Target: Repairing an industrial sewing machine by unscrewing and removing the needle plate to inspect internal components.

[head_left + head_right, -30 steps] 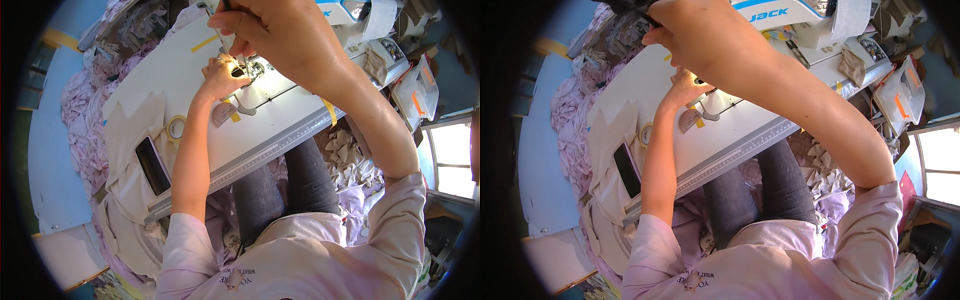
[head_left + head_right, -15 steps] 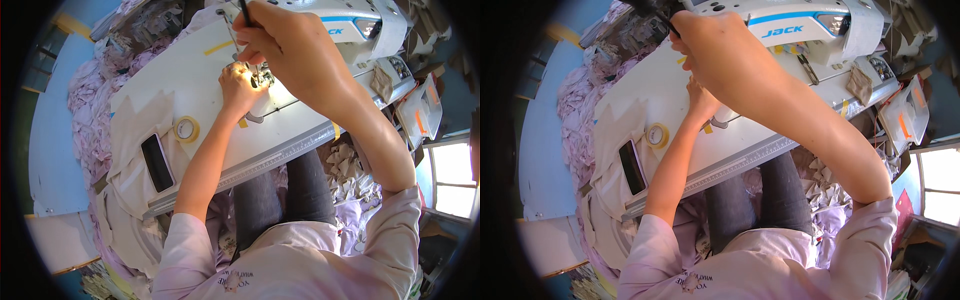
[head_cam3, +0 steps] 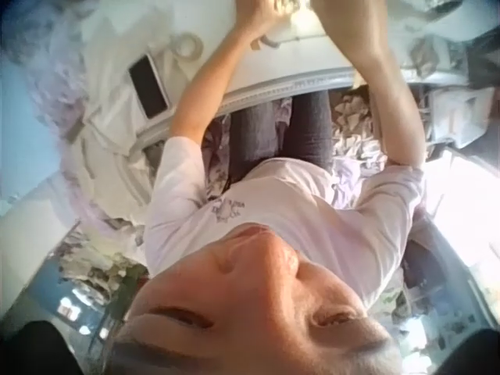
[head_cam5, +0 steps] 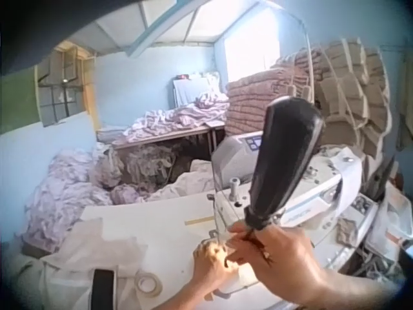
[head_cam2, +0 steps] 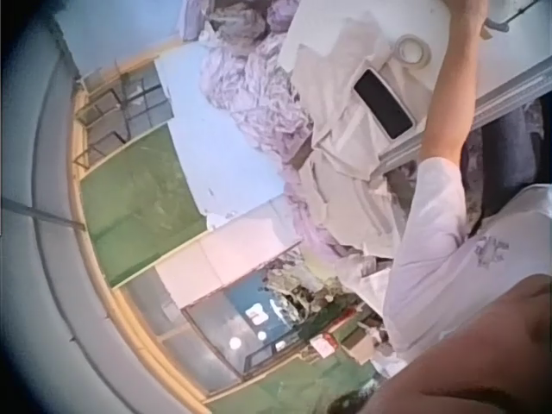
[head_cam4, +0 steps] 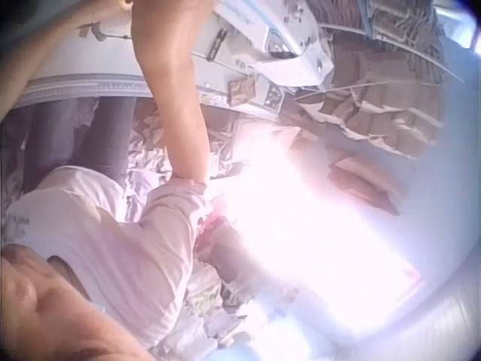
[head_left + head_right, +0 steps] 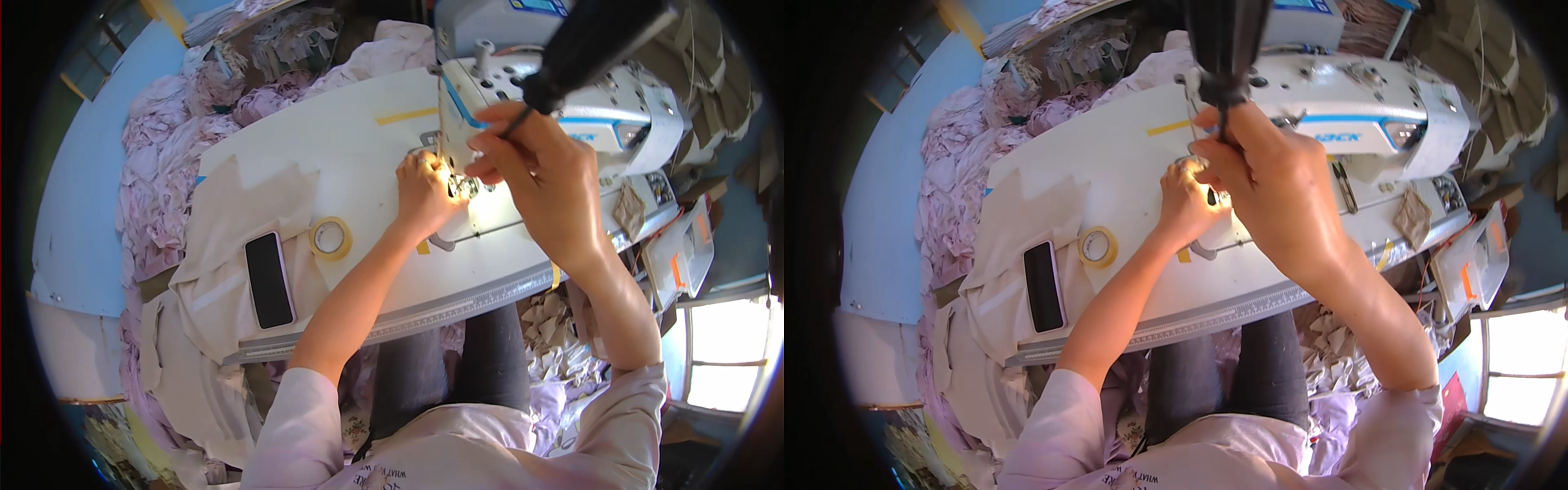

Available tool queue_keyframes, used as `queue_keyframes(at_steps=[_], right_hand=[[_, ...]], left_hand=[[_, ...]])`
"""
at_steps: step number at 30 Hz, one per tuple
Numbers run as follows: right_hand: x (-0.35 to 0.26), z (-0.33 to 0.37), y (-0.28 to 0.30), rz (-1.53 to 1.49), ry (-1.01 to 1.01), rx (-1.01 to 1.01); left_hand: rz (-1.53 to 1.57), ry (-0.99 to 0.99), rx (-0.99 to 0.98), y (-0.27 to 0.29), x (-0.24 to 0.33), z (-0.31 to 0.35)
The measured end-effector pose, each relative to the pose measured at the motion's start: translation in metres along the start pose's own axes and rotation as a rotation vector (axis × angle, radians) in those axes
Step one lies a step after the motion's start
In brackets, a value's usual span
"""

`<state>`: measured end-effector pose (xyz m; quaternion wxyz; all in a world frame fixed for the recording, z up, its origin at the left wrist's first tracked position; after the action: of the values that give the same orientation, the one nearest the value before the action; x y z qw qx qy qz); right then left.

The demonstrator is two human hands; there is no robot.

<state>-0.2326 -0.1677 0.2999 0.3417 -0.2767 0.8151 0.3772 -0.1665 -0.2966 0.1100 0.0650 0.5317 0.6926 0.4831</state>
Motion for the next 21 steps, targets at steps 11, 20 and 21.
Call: queue_keyframes(at_steps=[11,20,21], right_hand=[[0.0039,-0.0003,-0.0049,-0.1,-0.03,-0.011],[0.0072,0.0012,-0.0088,-0.039,-0.056,-0.006],[0.0083,0.0004,-0.0089,-0.101,-0.047,-0.005]], left_hand=[[0.027,0.104,-0.121,0.0012,0.0047,-0.0035],[0.016,0.114,-0.131,-0.0016,0.0016,-0.0021],[0.021,0.113,-0.129,-0.0021,0.002,-0.002]])
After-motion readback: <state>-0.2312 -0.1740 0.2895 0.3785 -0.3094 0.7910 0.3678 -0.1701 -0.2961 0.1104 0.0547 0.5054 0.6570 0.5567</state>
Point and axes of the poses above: each hand's wrist, its own z-axis away from the middle knuckle, its own y-axis out of the back of the hand, x = y × z, the point moved 6 cm from there along -z, towards the middle knuckle, and after that the axes turned 2 degrees about y, right-handed, at the moved point
